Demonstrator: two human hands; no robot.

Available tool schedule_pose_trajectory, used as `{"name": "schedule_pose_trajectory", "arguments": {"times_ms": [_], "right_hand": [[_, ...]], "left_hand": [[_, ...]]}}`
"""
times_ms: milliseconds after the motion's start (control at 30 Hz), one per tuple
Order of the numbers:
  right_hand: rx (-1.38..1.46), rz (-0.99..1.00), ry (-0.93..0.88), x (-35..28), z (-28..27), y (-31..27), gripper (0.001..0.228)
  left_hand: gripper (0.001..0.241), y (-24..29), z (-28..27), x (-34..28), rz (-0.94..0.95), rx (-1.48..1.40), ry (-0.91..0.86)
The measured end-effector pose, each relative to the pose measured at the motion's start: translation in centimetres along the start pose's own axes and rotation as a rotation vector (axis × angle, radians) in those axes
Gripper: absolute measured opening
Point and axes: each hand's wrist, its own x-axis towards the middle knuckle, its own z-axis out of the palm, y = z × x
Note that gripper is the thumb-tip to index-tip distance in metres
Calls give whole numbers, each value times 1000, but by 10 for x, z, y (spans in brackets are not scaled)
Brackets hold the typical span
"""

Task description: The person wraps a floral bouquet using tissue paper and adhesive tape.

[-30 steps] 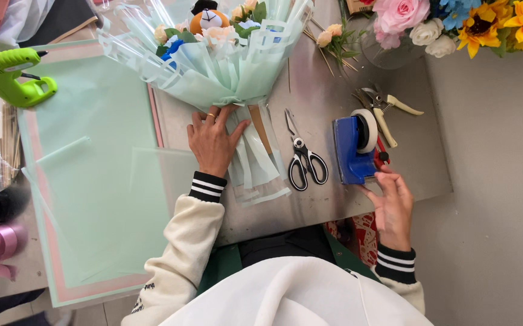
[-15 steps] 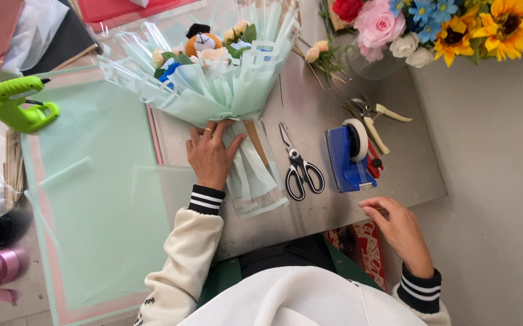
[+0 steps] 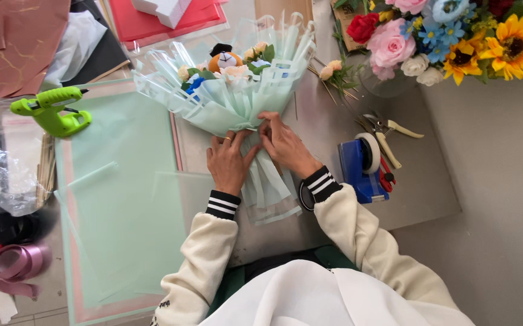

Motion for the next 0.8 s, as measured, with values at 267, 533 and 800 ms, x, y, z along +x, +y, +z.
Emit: {"name": "schedule_pose_trajectory", "arguments": {"times_ms": [267,533,800], "right_hand": [[-327,-13,287,-1,34,0,39],[-510,-10,411,-3,49,6,28],[-650,-83,509,2,48,0,25]], "left_hand": [[36,-3,6,-1,14,17,-6],[36,-2,5,0,-3,-7,9],[34,-3,7,-2,26,12,28]]}}
